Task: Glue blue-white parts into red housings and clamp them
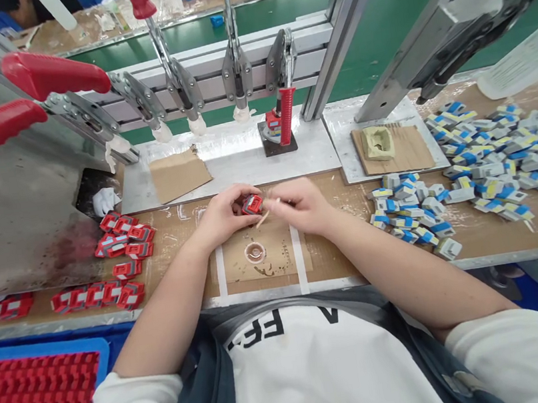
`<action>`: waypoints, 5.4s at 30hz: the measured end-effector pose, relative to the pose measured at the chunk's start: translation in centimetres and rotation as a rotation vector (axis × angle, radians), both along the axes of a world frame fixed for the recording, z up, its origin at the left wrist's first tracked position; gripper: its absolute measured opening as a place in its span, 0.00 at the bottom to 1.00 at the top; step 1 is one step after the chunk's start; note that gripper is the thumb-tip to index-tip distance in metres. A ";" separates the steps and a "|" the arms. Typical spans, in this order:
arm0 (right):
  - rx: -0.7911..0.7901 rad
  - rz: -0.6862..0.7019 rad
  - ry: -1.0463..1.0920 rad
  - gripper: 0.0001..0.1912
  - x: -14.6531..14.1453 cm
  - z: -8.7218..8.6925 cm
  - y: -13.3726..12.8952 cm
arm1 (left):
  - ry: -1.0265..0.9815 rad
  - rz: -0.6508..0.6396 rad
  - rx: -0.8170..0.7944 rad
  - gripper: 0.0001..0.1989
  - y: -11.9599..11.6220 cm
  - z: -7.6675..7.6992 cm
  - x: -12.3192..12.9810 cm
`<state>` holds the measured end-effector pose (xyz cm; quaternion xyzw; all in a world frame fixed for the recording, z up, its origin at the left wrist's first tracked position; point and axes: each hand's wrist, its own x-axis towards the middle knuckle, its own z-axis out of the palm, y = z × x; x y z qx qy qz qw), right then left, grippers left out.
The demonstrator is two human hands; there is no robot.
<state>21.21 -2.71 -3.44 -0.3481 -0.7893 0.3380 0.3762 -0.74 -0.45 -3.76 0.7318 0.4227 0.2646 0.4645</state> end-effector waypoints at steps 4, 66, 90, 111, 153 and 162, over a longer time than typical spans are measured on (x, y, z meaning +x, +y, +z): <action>0.117 0.317 -0.353 0.23 -0.9 1.0 -1.5 | -0.058 0.093 0.006 0.27 0.1 0.0 -0.2; -0.095 -0.378 0.049 0.22 0.0 0.1 -0.1 | 0.067 0.070 0.115 0.30 -0.4 -0.4 0.2; -0.116 -0.488 -0.946 0.20 8.6 6.7 -3.3 | 0.006 0.323 0.083 0.31 -0.3 0.8 0.3; -0.259 -0.068 -1.047 0.12 17.2 4.4 0.1 | -0.183 0.267 0.008 0.31 -0.4 0.0 0.2; -0.743 -0.385 0.928 0.33 -2.7 -1.6 2.5 | 0.233 0.087 0.623 0.23 1.3 4.4 1.7; -0.594 -0.272 0.696 0.28 -2.0 -1.1 2.5 | -0.118 0.166 0.253 0.23 2.0 2.4 3.1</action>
